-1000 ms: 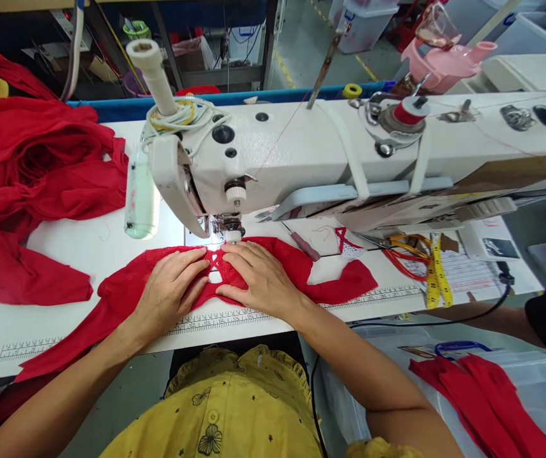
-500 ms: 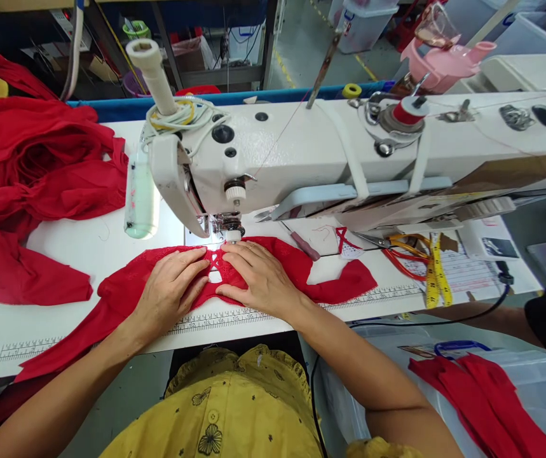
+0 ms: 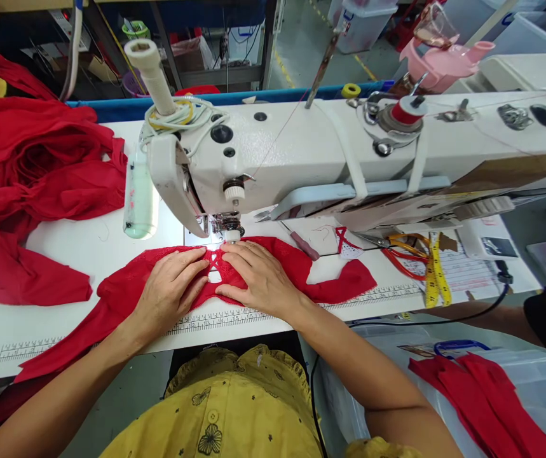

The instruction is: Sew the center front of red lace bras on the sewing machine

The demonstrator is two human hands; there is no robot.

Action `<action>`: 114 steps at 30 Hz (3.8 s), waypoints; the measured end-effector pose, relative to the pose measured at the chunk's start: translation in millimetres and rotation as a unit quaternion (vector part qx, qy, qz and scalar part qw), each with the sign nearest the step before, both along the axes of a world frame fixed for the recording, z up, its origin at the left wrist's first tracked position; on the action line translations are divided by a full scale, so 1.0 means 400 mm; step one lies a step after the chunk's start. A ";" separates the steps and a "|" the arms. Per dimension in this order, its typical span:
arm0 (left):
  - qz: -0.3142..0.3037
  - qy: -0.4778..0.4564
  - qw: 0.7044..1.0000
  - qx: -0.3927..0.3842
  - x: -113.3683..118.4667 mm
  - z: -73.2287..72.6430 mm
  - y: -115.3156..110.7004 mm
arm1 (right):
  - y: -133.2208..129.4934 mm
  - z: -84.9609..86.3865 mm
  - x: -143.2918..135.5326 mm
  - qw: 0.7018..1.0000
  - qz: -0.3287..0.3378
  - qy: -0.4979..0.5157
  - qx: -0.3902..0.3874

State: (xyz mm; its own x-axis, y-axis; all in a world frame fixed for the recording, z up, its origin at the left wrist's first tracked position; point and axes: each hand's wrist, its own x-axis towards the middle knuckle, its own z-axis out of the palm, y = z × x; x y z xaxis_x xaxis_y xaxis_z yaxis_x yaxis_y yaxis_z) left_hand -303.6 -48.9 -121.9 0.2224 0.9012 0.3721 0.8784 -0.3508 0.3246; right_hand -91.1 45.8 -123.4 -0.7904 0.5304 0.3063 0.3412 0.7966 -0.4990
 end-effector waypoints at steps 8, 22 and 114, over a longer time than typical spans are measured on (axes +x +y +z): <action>-0.001 0.000 1.000 -0.002 0.000 0.001 0.000 | 0.000 0.001 0.000 1.000 0.000 0.001 0.005; 0.000 0.001 1.000 -0.001 0.001 0.001 -0.001 | -0.001 0.002 -0.001 1.000 -0.001 0.001 0.004; -0.004 -0.032 0.999 0.025 -0.003 -0.011 -0.012 | 0.065 0.075 0.163 0.960 -0.240 -0.074 0.121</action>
State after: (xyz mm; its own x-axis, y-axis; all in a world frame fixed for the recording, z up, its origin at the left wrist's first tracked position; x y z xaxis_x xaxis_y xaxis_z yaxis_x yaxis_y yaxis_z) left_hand -304.7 -53.6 -126.3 0.2040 0.8792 0.4306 0.8533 -0.3753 0.3619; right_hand -26.0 71.9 -93.6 -0.5164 0.7723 0.3700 0.7514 0.6159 -0.2367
